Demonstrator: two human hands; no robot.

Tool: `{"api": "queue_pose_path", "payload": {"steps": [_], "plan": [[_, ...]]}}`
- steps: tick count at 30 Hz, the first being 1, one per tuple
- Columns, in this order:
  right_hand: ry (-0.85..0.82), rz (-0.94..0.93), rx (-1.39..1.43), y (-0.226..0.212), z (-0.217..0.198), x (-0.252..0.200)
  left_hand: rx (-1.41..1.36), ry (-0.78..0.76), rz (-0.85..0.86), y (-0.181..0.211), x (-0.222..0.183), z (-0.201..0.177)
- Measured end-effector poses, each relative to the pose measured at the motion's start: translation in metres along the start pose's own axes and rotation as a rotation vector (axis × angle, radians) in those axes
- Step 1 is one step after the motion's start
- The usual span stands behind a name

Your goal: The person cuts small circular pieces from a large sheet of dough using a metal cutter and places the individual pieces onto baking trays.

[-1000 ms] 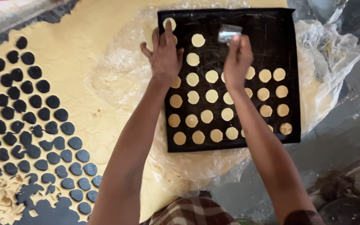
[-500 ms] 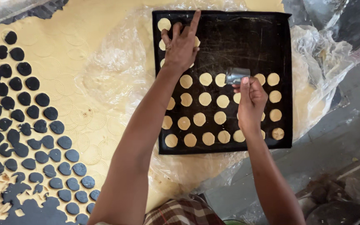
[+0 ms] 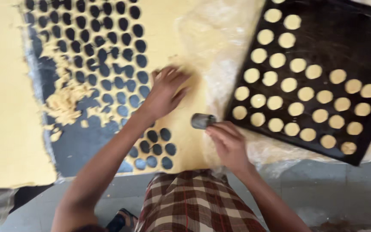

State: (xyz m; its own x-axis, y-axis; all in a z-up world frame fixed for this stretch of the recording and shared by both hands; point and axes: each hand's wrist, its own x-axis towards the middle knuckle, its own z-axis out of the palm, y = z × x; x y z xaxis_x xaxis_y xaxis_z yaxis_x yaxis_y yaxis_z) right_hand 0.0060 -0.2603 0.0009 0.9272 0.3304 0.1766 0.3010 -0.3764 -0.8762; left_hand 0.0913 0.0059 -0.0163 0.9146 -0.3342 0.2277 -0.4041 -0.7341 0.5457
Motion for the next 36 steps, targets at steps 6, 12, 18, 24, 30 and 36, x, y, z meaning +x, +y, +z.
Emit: {"api": "queue_pose_path", "payload": {"steps": [6, 12, 18, 24, 30, 36], "plan": [[-0.136, -0.394, -0.333, -0.045, 0.084, 0.014, 0.091, 0.133, -0.32, -0.012, -0.157, -0.019], [-0.19, -0.363, -0.568, -0.033, 0.136, 0.017, -0.024, 0.311, -0.393, -0.019, -0.184, -0.021], [-0.057, 0.092, -0.226, -0.019, 0.136, 0.036, -0.061, 0.331, -0.295, -0.028, -0.168, -0.031], [0.178, 0.69, 0.659, 0.022, 0.062, 0.07, -0.145, 0.293, -0.174, 0.0, -0.1, -0.018], [0.512, 0.361, 0.572, 0.074, -0.099, 0.131, -0.191, 0.19, 0.077, 0.04, 0.039, 0.017], [0.645, -0.05, -0.186, 0.194, -0.173, 0.237, -0.045, 0.056, 0.122, 0.06, 0.226, 0.106]]}}
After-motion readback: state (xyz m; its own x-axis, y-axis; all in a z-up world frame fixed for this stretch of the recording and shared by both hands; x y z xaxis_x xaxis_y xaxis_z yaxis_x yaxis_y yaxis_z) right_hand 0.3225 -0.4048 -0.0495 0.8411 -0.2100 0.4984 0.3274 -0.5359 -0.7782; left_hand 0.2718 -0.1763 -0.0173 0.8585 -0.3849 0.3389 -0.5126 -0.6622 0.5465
